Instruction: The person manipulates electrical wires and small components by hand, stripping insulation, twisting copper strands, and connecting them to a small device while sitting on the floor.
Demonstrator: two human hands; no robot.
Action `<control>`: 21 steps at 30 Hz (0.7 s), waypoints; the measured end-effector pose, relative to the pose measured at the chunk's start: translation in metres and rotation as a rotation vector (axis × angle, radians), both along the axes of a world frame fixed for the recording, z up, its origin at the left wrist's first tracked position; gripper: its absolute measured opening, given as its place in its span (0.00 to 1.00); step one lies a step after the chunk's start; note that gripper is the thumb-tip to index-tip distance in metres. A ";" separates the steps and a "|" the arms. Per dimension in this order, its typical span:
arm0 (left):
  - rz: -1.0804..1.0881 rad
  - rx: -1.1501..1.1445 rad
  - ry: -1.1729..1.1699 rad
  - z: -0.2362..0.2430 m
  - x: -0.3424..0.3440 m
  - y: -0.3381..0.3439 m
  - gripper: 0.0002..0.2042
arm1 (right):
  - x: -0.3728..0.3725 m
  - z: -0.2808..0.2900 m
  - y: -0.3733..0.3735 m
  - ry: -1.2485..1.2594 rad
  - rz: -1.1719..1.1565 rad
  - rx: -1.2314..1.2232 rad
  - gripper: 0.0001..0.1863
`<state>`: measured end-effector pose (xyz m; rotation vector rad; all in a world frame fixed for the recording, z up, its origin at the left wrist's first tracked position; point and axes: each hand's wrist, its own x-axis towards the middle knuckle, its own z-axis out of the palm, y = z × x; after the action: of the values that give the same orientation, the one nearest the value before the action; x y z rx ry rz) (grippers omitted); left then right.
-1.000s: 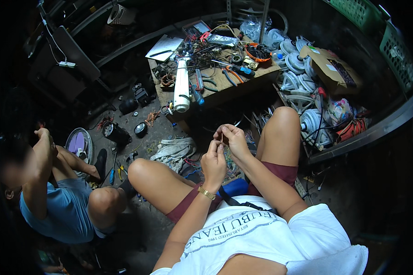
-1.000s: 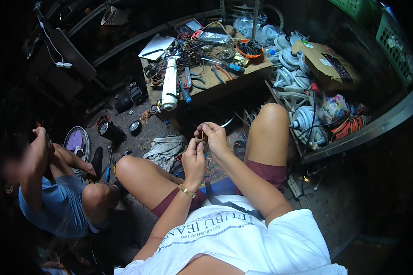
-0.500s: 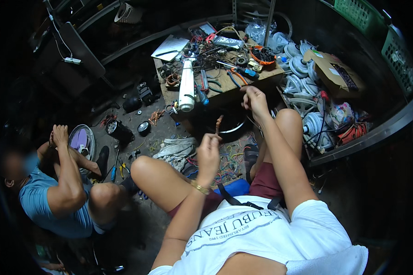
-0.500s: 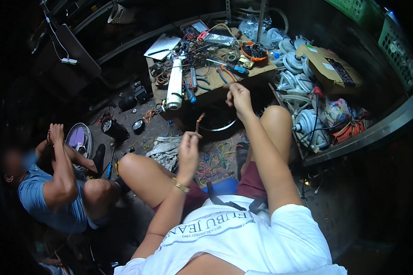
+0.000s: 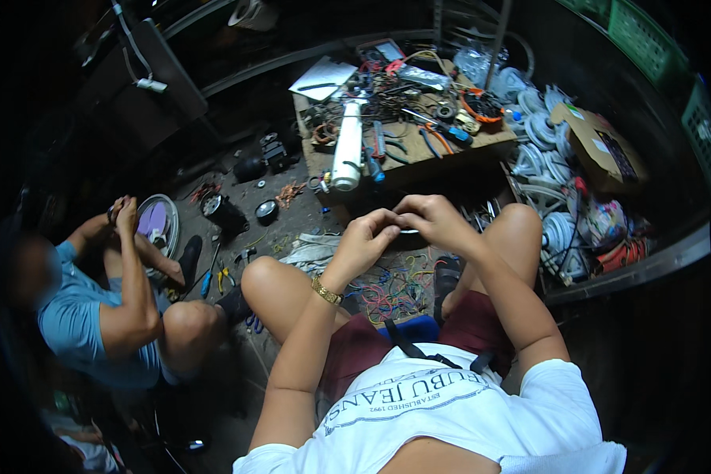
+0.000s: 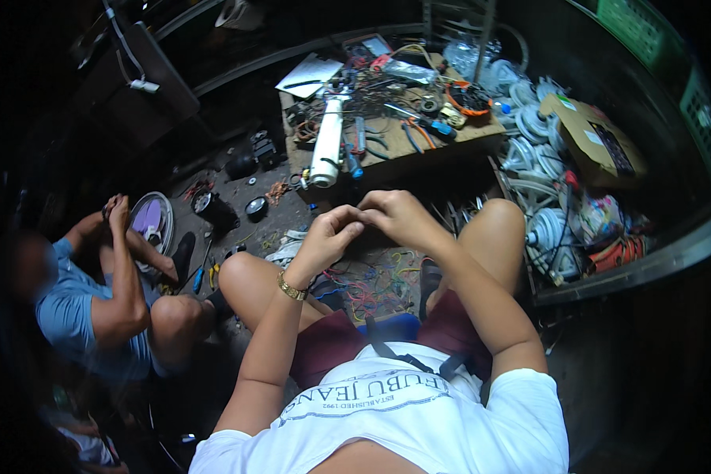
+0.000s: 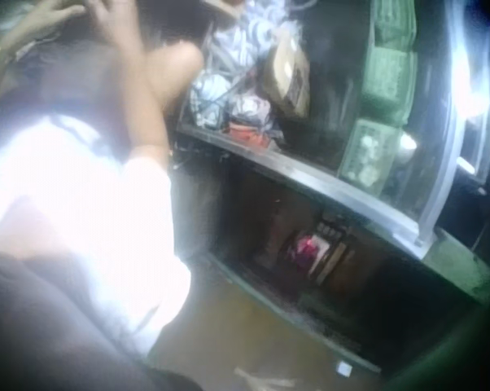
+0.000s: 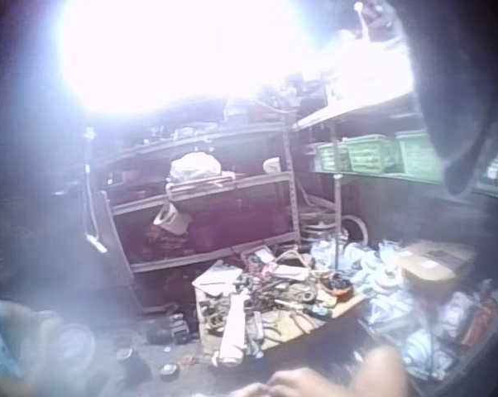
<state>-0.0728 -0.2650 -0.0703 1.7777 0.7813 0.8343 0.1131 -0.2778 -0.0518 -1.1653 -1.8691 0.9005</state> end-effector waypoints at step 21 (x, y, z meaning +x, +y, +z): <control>-0.061 -0.797 -1.039 -0.006 -0.029 0.017 0.11 | 0.050 0.006 -0.002 0.282 0.013 -0.109 0.14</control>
<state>-0.1013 -0.2484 -0.0767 0.5131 0.2641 1.0478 0.1631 -0.2799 -0.0456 -1.0302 -1.6182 1.1241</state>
